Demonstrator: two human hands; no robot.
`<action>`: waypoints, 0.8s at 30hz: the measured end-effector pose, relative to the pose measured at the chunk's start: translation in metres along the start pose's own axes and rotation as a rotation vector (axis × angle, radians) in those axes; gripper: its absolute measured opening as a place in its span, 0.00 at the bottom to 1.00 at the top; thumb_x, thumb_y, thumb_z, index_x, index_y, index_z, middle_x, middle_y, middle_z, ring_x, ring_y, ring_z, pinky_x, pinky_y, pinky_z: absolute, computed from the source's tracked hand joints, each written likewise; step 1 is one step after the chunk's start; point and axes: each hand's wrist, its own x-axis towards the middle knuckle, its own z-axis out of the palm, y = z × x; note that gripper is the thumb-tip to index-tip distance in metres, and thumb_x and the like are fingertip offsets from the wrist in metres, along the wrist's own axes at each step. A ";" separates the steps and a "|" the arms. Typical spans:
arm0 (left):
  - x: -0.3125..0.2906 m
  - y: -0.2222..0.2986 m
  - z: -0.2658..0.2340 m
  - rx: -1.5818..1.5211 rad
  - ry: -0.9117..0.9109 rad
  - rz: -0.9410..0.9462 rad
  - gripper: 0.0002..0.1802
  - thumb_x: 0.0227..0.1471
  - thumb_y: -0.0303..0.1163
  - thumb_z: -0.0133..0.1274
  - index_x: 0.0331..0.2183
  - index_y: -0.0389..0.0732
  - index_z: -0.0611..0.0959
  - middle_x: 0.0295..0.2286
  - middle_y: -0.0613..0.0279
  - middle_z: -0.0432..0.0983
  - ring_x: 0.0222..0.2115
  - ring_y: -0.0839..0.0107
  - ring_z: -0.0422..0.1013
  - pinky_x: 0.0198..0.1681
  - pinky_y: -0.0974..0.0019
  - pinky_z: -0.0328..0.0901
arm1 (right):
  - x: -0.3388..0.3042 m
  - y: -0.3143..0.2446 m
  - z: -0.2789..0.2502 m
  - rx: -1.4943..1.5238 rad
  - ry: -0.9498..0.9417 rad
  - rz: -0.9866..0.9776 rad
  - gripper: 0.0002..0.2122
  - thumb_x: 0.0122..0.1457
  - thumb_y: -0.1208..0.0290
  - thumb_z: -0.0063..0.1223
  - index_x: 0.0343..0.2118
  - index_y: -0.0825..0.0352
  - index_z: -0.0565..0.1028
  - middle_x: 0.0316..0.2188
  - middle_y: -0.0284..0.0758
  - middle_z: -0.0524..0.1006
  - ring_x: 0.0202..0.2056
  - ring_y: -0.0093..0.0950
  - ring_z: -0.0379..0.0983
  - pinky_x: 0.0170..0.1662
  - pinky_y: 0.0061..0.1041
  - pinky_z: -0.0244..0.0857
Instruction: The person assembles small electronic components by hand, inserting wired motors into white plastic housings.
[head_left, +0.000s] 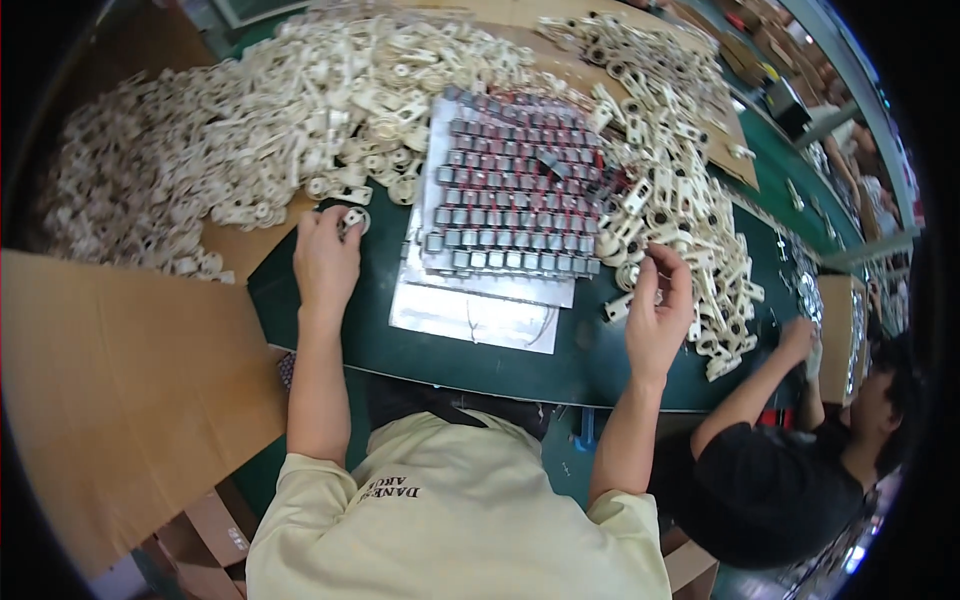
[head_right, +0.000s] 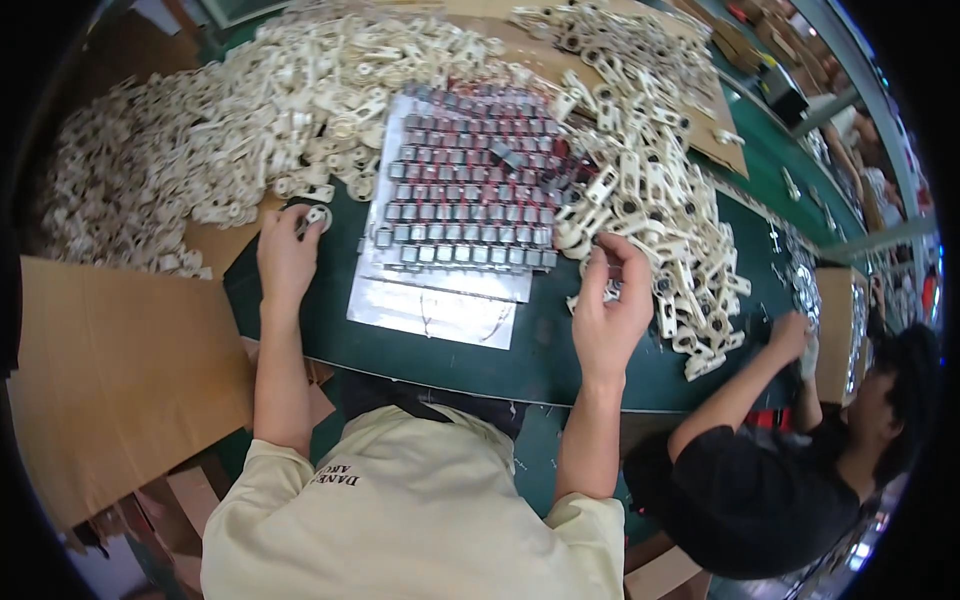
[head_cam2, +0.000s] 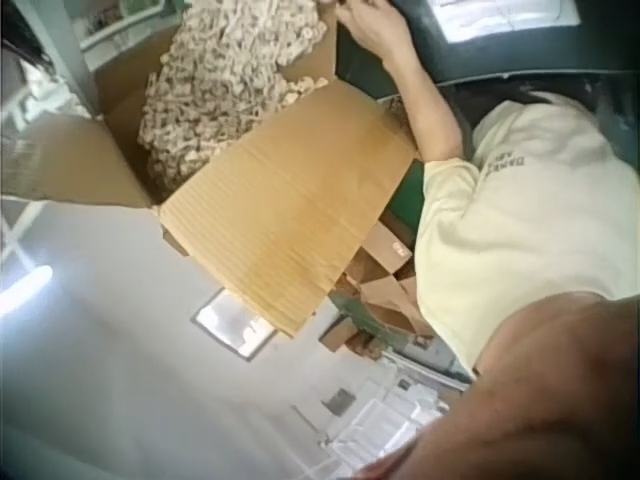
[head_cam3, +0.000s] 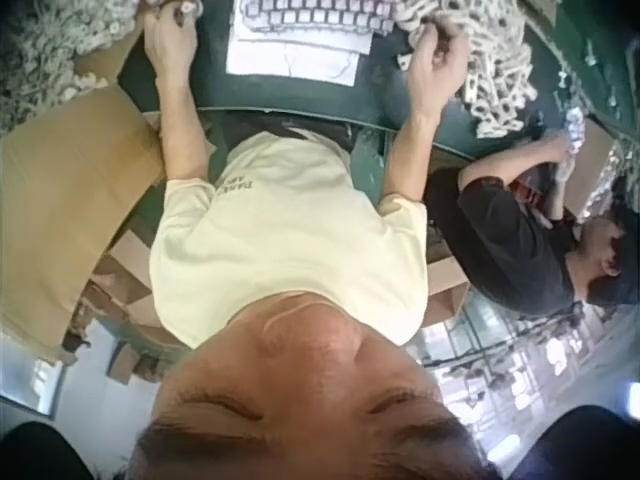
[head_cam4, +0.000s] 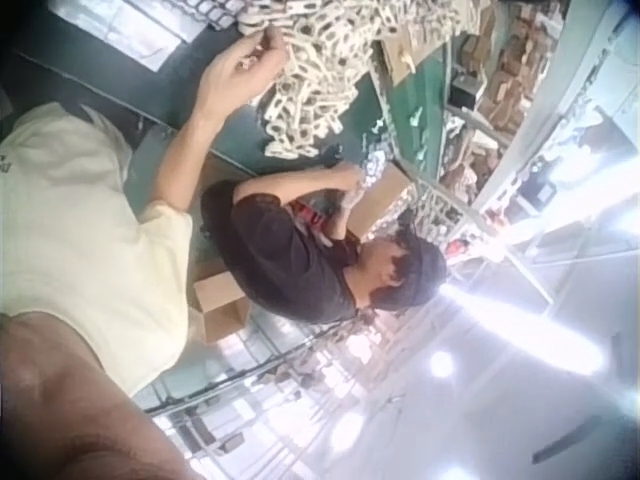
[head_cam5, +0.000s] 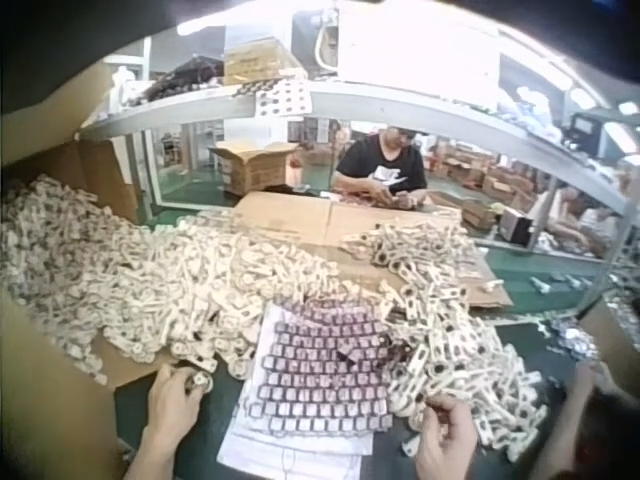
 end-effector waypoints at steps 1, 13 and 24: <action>0.000 0.000 -0.002 -0.002 -0.036 0.030 0.15 0.50 0.33 0.57 0.40 0.39 0.80 0.33 0.52 0.71 0.32 0.54 0.72 0.38 0.57 0.67 | 0.000 -0.002 -0.003 -0.054 -0.017 -0.011 0.07 0.58 0.78 0.51 0.39 0.71 0.74 0.31 0.34 0.75 0.28 0.21 0.68 0.34 0.19 0.63; -0.043 0.000 -0.024 -0.115 -0.289 0.063 0.19 0.52 0.30 0.55 0.48 0.46 0.76 0.30 0.47 0.75 0.32 0.49 0.73 0.37 0.55 0.68 | 0.050 -0.018 0.082 -0.320 -0.269 -0.289 0.08 0.57 0.78 0.50 0.39 0.68 0.76 0.33 0.43 0.77 0.33 0.45 0.74 0.37 0.37 0.68; -0.072 0.001 -0.034 -0.155 -0.242 0.039 0.18 0.54 0.37 0.54 0.43 0.38 0.73 0.37 0.49 0.70 0.33 0.48 0.72 0.35 0.54 0.67 | 0.067 -0.030 0.099 -0.540 -0.617 -0.247 0.10 0.54 0.72 0.55 0.39 0.67 0.73 0.33 0.46 0.73 0.36 0.47 0.72 0.41 0.40 0.67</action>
